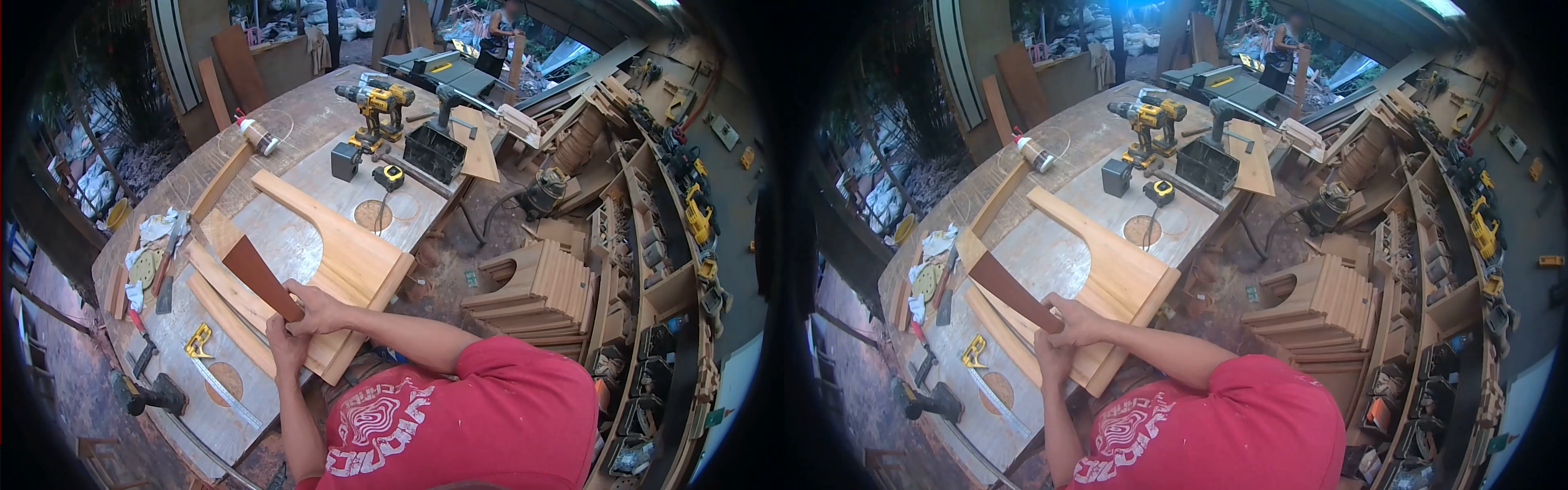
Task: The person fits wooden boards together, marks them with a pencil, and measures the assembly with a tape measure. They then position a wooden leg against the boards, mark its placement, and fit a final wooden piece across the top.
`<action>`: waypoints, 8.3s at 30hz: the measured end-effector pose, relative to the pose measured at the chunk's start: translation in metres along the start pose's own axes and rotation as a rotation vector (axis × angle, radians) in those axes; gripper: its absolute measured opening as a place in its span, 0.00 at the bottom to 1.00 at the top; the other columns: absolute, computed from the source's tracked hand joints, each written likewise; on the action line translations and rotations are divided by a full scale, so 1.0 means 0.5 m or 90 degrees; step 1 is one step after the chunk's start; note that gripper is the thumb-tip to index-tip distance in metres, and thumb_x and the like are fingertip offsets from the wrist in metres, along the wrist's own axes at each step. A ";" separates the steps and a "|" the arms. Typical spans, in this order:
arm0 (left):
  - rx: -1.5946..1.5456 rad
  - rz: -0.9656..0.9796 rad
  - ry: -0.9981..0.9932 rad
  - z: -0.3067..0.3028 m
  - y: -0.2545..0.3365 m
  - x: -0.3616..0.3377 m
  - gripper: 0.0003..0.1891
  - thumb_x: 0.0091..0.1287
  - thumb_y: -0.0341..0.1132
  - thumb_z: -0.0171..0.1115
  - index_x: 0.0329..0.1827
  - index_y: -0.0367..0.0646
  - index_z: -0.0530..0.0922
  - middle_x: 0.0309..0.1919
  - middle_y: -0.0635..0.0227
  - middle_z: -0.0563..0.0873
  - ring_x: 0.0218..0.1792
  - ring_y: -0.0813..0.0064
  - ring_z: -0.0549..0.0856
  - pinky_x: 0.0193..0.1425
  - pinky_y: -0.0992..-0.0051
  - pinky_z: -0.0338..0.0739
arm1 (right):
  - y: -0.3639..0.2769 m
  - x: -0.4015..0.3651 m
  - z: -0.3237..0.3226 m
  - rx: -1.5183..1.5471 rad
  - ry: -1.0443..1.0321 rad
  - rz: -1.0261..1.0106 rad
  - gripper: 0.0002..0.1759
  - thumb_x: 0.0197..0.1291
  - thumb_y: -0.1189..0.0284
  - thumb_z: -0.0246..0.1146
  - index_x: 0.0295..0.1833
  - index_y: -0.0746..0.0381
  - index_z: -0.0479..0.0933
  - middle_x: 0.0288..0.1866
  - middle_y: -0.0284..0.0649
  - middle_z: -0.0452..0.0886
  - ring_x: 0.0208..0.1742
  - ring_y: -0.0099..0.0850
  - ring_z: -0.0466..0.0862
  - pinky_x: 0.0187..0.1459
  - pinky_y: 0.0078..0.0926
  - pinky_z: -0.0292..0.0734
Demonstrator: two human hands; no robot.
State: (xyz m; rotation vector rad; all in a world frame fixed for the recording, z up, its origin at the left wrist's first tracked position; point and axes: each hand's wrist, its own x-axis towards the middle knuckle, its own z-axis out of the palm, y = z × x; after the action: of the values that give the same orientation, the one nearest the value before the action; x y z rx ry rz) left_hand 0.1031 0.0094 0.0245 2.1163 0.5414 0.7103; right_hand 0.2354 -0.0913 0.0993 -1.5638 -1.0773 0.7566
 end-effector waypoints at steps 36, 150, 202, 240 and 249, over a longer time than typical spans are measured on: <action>0.004 0.008 -0.002 0.000 -0.010 0.005 0.22 0.53 0.29 0.76 0.53 0.40 0.82 0.45 0.52 0.85 0.52 0.48 0.81 0.56 0.55 0.76 | -0.009 0.004 -0.003 -0.030 0.003 -0.004 0.38 0.51 0.64 0.77 0.65 0.62 0.69 0.51 0.51 0.84 0.54 0.40 0.86 0.56 0.37 0.80; 0.087 -0.078 -0.041 -0.074 -0.059 -0.013 0.54 0.50 0.36 0.77 0.81 0.35 0.58 0.66 0.59 0.82 0.69 0.53 0.73 0.78 0.55 0.61 | 0.025 0.067 0.025 -0.074 -0.028 -0.059 0.19 0.53 0.70 0.77 0.50 0.63 0.82 0.41 0.34 0.84 0.44 0.24 0.82 0.45 0.28 0.78; 0.224 -0.109 -0.170 -0.054 0.019 0.053 0.15 0.62 0.44 0.76 0.43 0.43 0.88 0.34 0.64 0.89 0.35 0.67 0.87 0.42 0.65 0.80 | 0.178 -0.004 0.027 0.002 0.194 -0.197 0.10 0.72 0.73 0.62 0.36 0.67 0.79 0.32 0.48 0.77 0.33 0.46 0.80 0.35 0.41 0.74; 0.171 -0.137 -0.129 -0.060 0.015 0.047 0.17 0.58 0.40 0.78 0.46 0.40 0.88 0.40 0.58 0.91 0.41 0.63 0.90 0.48 0.64 0.83 | 0.097 -0.027 -0.082 -0.035 0.042 -0.160 0.18 0.72 0.67 0.61 0.30 0.67 0.77 0.26 0.49 0.76 0.31 0.49 0.79 0.37 0.44 0.74; 0.201 -0.054 -0.065 -0.056 -0.003 0.041 0.17 0.54 0.36 0.78 0.43 0.37 0.88 0.37 0.58 0.92 0.39 0.63 0.91 0.46 0.65 0.85 | 0.036 -0.175 -0.128 -0.068 0.081 -0.091 0.21 0.75 0.66 0.59 0.27 0.66 0.74 0.24 0.46 0.72 0.26 0.41 0.74 0.32 0.39 0.69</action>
State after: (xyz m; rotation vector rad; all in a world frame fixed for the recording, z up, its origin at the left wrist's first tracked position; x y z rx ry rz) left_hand 0.0999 0.0381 0.0436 2.3886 0.7215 0.4906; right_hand 0.2616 -0.1977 0.0935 -1.5834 -1.1365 0.5038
